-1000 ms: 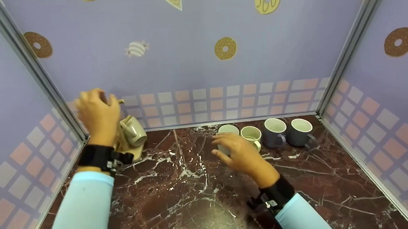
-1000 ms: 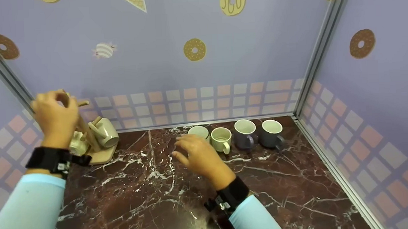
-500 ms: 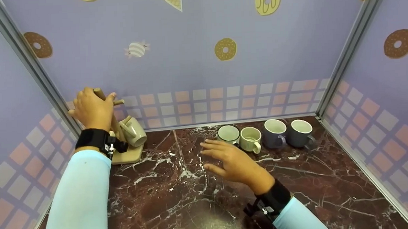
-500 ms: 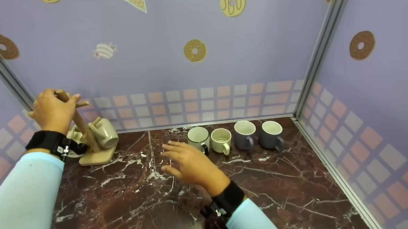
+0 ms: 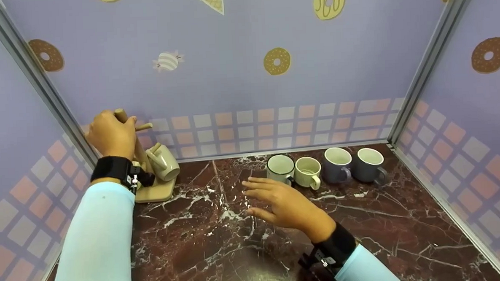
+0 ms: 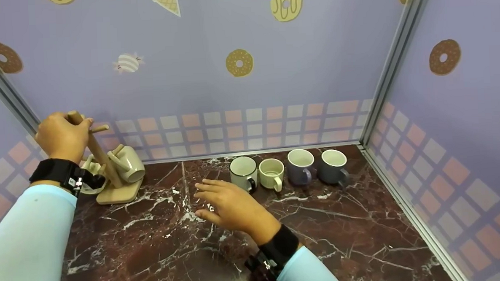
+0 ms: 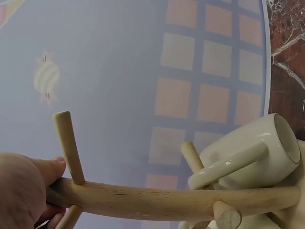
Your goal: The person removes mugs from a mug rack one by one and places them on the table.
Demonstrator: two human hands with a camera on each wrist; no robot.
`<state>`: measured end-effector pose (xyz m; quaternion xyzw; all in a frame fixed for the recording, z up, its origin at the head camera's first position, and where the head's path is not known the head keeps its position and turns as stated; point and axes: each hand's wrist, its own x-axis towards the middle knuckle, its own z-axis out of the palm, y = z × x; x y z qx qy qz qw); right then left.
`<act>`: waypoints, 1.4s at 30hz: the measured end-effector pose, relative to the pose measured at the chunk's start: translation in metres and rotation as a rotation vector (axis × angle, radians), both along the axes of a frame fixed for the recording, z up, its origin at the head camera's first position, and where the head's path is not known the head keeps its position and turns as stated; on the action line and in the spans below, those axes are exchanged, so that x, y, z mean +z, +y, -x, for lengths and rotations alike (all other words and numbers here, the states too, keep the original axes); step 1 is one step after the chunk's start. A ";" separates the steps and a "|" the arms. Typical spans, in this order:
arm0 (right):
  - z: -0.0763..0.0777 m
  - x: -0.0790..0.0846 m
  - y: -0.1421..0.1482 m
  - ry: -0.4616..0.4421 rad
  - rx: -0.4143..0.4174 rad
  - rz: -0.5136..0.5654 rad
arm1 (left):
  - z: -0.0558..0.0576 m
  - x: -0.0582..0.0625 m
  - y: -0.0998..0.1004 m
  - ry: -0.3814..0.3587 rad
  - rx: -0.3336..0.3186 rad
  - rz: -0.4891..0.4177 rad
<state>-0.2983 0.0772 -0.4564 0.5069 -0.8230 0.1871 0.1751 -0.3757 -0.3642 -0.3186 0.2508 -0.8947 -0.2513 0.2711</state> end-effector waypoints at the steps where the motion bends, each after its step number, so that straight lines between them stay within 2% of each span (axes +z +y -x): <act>1: 0.000 0.000 -0.001 -0.006 -0.001 -0.004 | -0.001 0.001 -0.001 0.008 -0.005 -0.002; 5: -0.002 0.000 -0.002 -0.034 -0.004 -0.017 | -0.006 0.002 -0.005 0.061 -0.035 -0.005; 8: -0.003 0.000 -0.004 -0.047 -0.003 -0.029 | -0.011 0.003 -0.010 0.067 -0.051 0.005; 12: -0.004 -0.002 -0.005 -0.058 -0.004 -0.042 | -0.015 0.007 -0.018 0.005 -0.069 0.002; 17: -0.003 -0.004 -0.003 -0.061 -0.004 -0.050 | -0.015 0.015 -0.022 -0.094 -0.123 -0.003; 27: 0.003 -0.006 -0.003 -0.032 0.060 -0.032 | -0.018 0.025 -0.023 -0.162 -0.248 0.000; 37: 0.002 -0.006 -0.005 -0.028 0.069 -0.031 | -0.017 0.025 -0.021 -0.126 -0.354 -0.041; 42: 0.003 -0.005 -0.007 -0.018 0.078 -0.030 | -0.016 0.024 -0.022 -0.118 -0.363 -0.074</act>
